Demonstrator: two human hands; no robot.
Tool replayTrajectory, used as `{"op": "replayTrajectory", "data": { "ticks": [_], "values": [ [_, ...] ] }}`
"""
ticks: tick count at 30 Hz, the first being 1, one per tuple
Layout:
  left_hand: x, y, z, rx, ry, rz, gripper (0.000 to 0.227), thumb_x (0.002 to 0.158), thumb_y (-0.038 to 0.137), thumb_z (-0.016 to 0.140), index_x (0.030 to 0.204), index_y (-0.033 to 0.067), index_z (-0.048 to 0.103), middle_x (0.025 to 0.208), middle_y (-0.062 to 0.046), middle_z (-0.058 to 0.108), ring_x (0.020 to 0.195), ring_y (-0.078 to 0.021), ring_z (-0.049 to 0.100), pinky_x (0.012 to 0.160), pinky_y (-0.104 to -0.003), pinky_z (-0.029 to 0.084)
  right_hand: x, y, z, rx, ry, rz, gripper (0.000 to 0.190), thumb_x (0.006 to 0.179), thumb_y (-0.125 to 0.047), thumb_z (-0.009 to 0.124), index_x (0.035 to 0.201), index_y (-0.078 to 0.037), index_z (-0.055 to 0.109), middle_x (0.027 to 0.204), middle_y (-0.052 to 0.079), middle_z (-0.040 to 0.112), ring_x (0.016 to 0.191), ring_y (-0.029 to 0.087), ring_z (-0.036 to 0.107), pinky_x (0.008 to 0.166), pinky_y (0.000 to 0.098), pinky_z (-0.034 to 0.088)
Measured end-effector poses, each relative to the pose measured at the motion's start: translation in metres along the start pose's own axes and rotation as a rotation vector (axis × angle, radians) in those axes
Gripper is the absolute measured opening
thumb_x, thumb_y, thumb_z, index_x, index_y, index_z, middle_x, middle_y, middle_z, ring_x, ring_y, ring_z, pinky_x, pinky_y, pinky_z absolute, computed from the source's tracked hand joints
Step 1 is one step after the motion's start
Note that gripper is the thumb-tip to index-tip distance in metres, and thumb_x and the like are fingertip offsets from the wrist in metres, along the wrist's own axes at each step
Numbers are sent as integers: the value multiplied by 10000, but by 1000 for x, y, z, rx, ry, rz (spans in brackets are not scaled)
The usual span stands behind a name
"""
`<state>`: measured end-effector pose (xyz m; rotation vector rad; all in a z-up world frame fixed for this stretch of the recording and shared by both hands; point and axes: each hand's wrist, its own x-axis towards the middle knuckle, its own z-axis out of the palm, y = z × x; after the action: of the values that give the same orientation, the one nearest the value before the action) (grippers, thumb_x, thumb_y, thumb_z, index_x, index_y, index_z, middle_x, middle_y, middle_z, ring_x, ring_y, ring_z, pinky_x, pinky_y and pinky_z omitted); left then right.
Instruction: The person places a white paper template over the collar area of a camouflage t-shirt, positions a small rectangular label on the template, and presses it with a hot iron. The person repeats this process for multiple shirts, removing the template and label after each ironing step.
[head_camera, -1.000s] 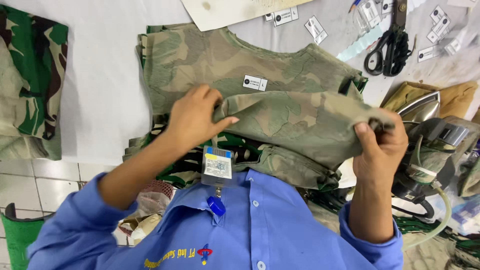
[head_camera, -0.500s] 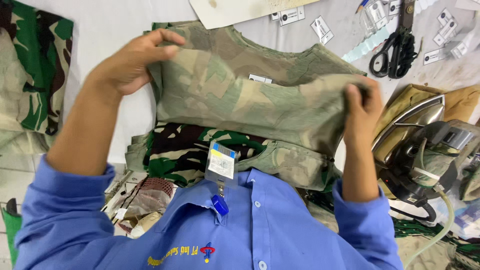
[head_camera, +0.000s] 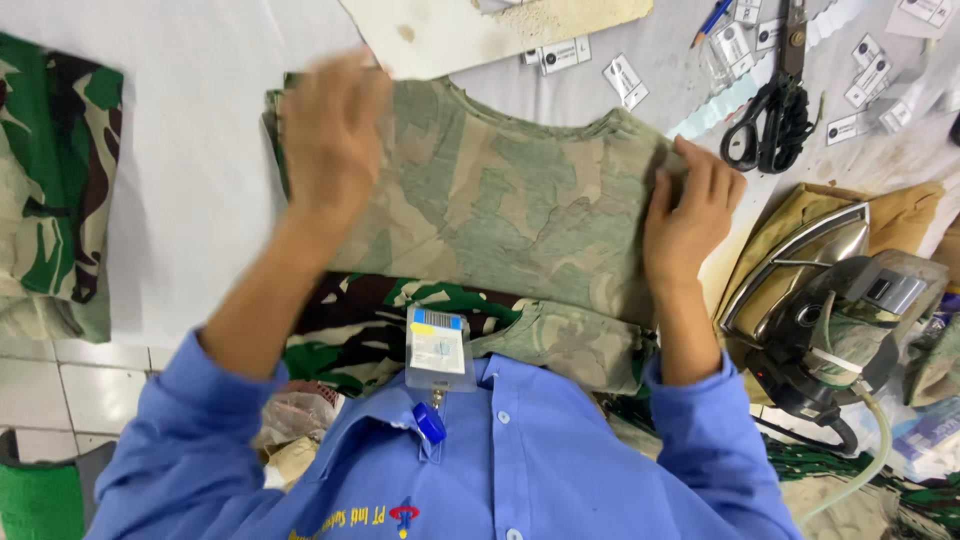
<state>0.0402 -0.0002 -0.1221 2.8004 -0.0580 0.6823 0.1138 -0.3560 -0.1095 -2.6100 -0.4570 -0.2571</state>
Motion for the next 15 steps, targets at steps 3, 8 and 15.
{"op": "replayTrajectory", "data": {
  "ticks": [3,8,15],
  "values": [
    [-12,49,-12,-283,-123,54,353,938,-173,478,1239,-6,555,1181,-132,592,1103,-290,583,1024,-359,551,-18,-16,3,-256,111,-218,431,817,143,667,1221,3,615,1269,217,508,1095,383,514,915,489,446],
    [-34,37,-19,-171,-617,49,1073,687,681,669,1571,230,261,1636,-160,83,1466,-454,6,1055,-767,19,-39,24,15,-273,-23,-142,460,935,-269,715,1342,-75,622,1361,258,466,1237,474,445,936,572,378],
    [-12,-14,17,-10,-458,74,884,953,906,67,1581,308,-106,1629,8,-203,1503,-232,-208,1232,-606,-150,-29,7,10,-229,56,1,468,1076,-435,387,1470,-187,430,1524,105,345,1394,321,338,1073,523,305]
  ]
}}
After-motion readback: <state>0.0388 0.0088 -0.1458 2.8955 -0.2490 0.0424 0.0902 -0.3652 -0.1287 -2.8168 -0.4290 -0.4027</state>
